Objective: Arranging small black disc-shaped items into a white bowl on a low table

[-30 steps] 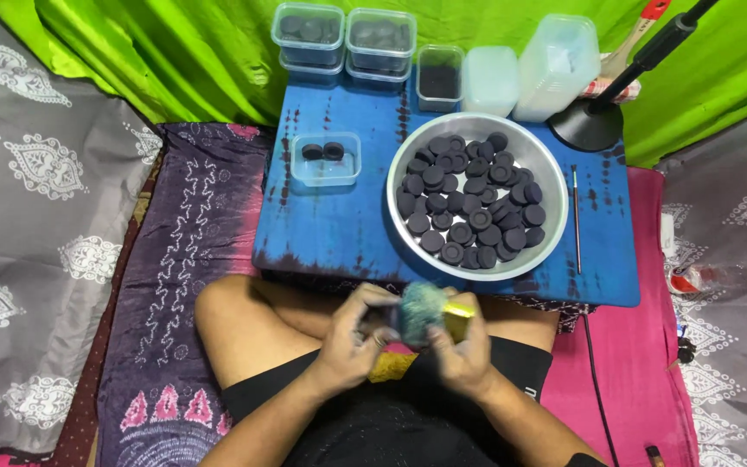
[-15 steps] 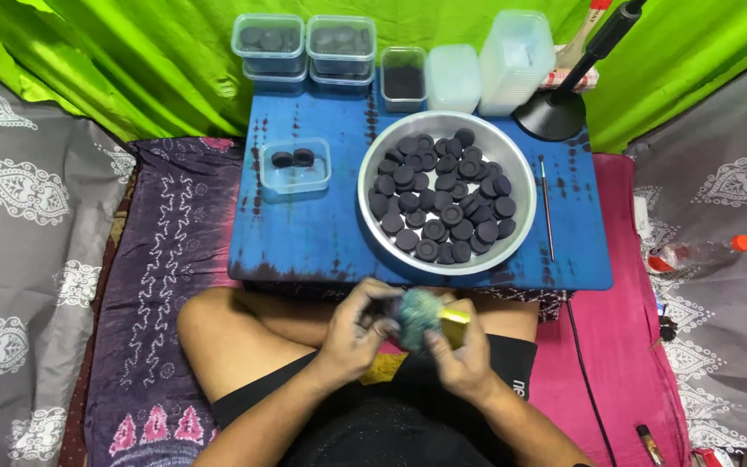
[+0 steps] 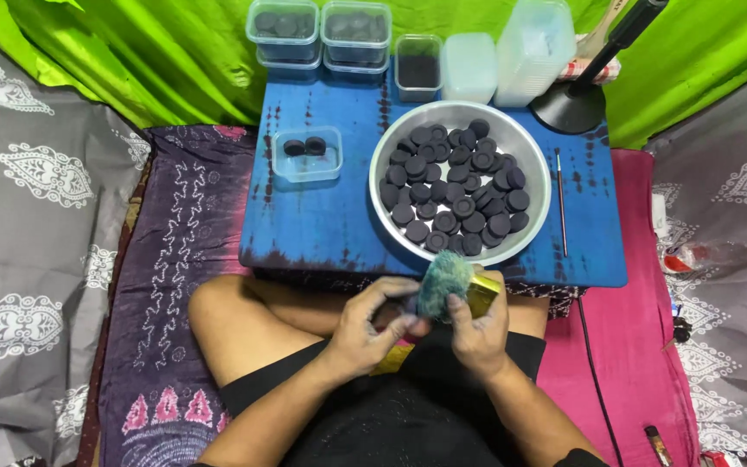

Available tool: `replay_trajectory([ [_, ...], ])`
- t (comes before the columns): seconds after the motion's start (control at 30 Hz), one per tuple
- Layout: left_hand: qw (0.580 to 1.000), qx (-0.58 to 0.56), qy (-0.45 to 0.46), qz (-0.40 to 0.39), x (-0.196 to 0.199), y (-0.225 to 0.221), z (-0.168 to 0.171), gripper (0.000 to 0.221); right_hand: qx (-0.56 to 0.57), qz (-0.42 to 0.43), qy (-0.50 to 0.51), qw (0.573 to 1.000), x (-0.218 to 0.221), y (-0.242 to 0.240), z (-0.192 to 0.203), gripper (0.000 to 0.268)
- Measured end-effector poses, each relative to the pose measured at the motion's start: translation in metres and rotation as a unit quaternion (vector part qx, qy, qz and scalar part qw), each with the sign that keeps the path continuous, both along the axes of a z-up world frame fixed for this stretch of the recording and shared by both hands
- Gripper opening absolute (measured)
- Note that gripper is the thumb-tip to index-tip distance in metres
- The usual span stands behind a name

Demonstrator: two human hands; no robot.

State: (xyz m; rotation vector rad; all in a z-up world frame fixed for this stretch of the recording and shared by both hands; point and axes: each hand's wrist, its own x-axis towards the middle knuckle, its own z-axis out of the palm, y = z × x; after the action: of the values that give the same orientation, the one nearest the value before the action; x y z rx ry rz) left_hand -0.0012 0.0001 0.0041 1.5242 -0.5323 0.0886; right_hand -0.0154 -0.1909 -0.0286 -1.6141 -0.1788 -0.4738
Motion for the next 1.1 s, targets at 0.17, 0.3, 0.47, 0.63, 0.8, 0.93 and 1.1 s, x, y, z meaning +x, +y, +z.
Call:
replay_trajectory([
  [0.17,0.997,0.018,-0.015,0.076,0.014,0.008,0.003,0.025,-0.025,0.023,0.047,0.998,-0.005,0.008,-0.011,0.021],
  [0.3,0.996,-0.012,0.064,0.054,0.001,-0.005,-0.019,0.025,-0.025,-0.002,0.058,0.998,-0.008,0.005,-0.014,0.020],
  [0.47,0.998,-0.011,0.043,0.046,0.015,0.006,-0.018,0.027,0.018,0.045,0.102,0.994,-0.009,0.014,-0.001,0.019],
  [0.63,0.998,0.033,0.053,0.005,0.004,0.008,0.000,0.048,-0.014,0.006,0.081,0.997,-0.007,0.010,-0.001,0.019],
  [0.8,0.999,0.031,0.026,-0.025,0.009,0.012,-0.015,0.046,0.021,0.045,0.084,0.995,-0.007,0.013,-0.004,0.017],
  [0.93,0.999,0.041,0.012,-0.008,-0.003,0.007,-0.010,0.053,0.009,0.008,0.072,0.997,-0.002,0.010,0.000,0.019],
  [1.1,0.978,-0.057,0.197,0.023,0.008,0.016,-0.031,0.042,-0.031,0.081,0.059,0.994,-0.012,0.025,0.001,0.021],
])
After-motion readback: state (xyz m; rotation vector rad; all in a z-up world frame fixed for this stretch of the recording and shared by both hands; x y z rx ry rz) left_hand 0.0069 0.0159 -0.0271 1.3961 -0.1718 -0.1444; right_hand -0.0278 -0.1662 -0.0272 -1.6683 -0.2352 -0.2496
